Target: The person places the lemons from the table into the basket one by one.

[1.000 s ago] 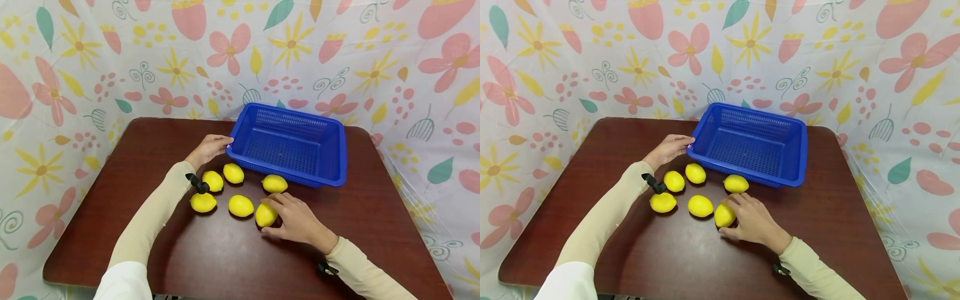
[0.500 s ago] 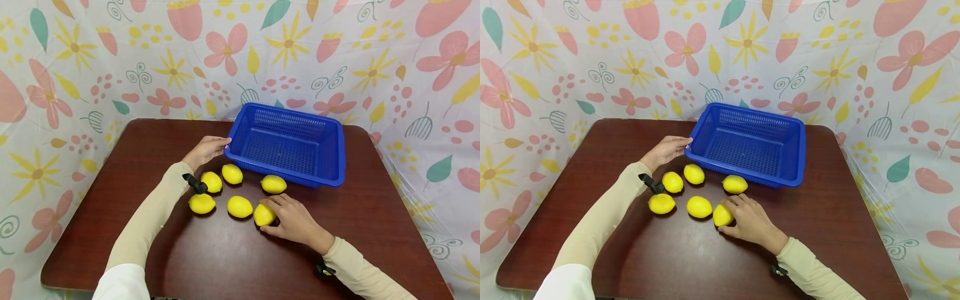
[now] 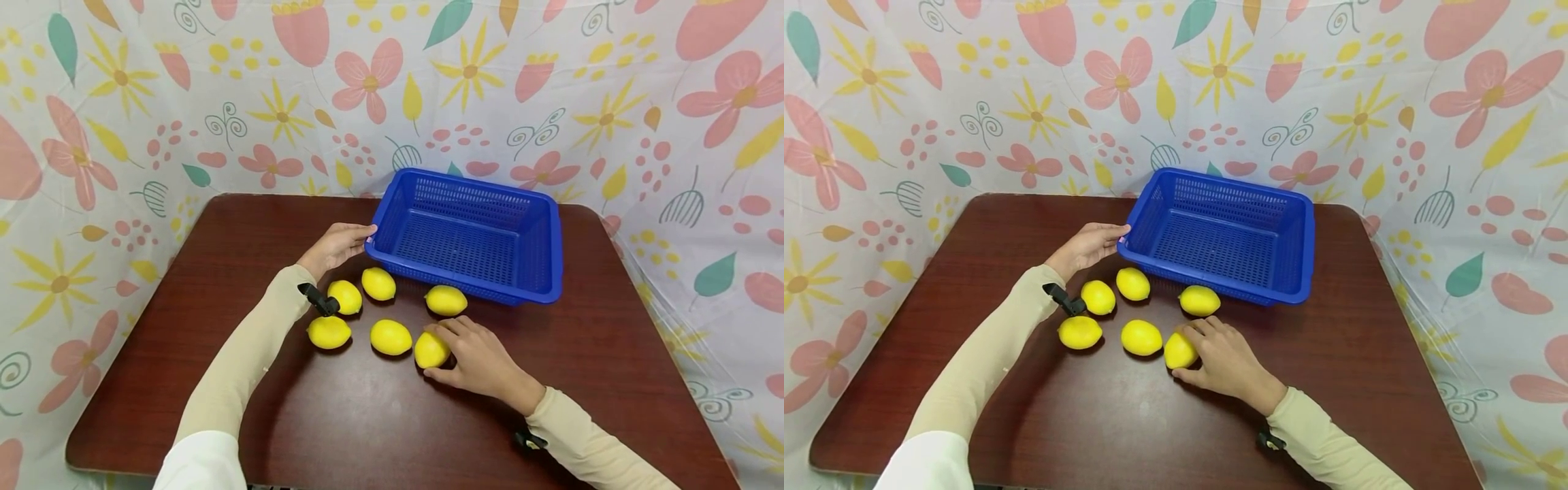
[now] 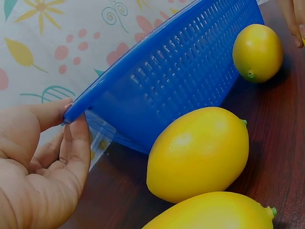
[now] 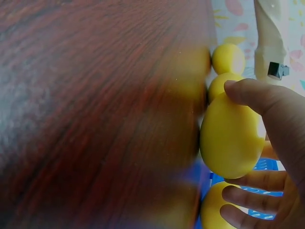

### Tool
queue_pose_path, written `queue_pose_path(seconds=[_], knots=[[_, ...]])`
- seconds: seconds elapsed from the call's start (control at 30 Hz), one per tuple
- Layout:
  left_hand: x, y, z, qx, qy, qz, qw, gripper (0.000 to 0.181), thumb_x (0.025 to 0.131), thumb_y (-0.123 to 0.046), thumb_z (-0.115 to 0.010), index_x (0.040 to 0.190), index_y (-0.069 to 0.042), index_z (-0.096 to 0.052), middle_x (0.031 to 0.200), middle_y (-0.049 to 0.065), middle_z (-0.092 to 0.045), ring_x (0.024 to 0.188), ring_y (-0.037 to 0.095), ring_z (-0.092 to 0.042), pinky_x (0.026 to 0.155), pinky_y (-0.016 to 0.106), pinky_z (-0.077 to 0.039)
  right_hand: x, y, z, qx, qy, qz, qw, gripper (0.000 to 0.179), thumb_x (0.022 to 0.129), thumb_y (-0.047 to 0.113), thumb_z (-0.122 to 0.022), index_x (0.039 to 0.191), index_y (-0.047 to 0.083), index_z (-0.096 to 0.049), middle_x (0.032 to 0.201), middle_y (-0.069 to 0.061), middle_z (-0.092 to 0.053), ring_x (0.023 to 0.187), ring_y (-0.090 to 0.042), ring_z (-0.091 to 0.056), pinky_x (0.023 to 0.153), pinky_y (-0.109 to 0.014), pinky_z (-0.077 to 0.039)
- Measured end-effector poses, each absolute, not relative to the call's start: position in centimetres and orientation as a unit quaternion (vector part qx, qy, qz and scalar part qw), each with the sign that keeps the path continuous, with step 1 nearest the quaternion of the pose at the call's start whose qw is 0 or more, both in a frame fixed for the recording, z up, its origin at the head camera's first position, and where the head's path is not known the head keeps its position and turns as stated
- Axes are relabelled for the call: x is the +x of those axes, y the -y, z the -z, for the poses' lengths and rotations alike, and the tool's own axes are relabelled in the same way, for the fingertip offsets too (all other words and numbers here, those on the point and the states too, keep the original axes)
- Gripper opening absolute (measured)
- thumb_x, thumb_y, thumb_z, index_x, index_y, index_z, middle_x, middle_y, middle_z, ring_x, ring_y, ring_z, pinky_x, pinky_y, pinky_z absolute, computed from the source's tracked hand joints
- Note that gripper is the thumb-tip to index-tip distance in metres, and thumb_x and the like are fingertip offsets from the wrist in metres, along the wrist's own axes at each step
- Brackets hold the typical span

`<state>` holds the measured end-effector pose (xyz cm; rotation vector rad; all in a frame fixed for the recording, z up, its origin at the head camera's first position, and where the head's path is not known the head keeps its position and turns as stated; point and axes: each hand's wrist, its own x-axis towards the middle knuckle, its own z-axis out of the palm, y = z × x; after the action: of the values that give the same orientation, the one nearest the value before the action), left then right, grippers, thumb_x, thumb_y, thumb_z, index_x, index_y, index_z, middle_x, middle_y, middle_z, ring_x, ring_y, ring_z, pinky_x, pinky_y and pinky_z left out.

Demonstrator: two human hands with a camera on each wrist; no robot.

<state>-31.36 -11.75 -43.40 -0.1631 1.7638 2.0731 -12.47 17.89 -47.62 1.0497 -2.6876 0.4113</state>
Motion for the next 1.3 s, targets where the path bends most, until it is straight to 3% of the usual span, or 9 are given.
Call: queue_pose_path(seconds=[0.27, 0.5, 0.7, 1.03, 1.3], knots=[[-31.3, 11.7, 43.4, -0.058, -0.626, -0.751, 0.199, 0.014, 0.099, -0.015, -0.07, 0.091, -0.004, -0.074, 0.077, 0.001, -0.067, 0.071, 0.012, -0.061, 0.069, 0.02, -0.054, -12.3, -18.0, 46.8, 0.35, 0.917, -0.149, 0.122, 0.072, 0.074, 0.061, -0.084, 0.124, 0.013, -0.069, 0.116, -0.006, -0.07, 0.104, -0.024, -0.064, 0.083, -0.04, -0.059], [-31.3, 11.7, 43.3, -0.064, -0.64, -0.738, 0.205, 0.015, 0.098, -0.019, -0.072, 0.092, -0.005, -0.074, 0.081, 0.001, -0.067, 0.076, 0.013, -0.062, 0.075, 0.022, -0.056, -12.3, -18.5, 43.8, 0.335, 0.918, -0.172, 0.124, 0.069, 0.075, 0.064, -0.082, 0.124, 0.017, -0.07, 0.113, -0.002, -0.07, 0.097, -0.018, -0.06, 0.075, -0.035, -0.057], [-31.2, 11.8, 43.4, -0.048, -0.652, -0.729, 0.205, 0.018, 0.099, -0.021, -0.07, 0.094, -0.004, -0.072, 0.082, 0.002, -0.065, 0.076, 0.014, -0.06, 0.075, 0.022, -0.054, -13.0, -19.4, 40.9, 0.336, 0.914, -0.179, 0.139, 0.071, 0.073, 0.062, -0.085, 0.124, 0.015, -0.07, 0.113, -0.004, -0.07, 0.098, -0.02, -0.063, 0.074, -0.037, -0.058], [-31.2, 11.7, 43.3, -0.048, -0.652, -0.727, 0.207, 0.02, 0.098, -0.023, -0.072, 0.099, -0.003, -0.072, 0.085, 0.002, -0.066, 0.079, 0.014, -0.061, 0.076, 0.022, -0.055, -17.2, -22.8, 36.0, 0.295, 0.929, -0.201, 0.101, 0.066, 0.077, 0.053, -0.086, 0.127, 0.013, -0.07, 0.119, -0.005, -0.072, 0.102, -0.023, -0.063, 0.082, -0.043, -0.054], [-31.2, 11.8, 43.5, -0.052, -0.649, -0.73, 0.209, 0.016, 0.098, -0.022, -0.072, 0.095, -0.006, -0.074, 0.088, 0.002, -0.066, 0.08, 0.014, -0.062, 0.076, 0.021, -0.055, -22.1, -25.1, 34.3, 0.26, 0.94, -0.212, 0.057, 0.058, 0.08, 0.05, -0.085, 0.123, 0.014, -0.071, 0.105, -0.002, -0.072, 0.087, -0.019, -0.06, 0.073, -0.037, -0.05]])
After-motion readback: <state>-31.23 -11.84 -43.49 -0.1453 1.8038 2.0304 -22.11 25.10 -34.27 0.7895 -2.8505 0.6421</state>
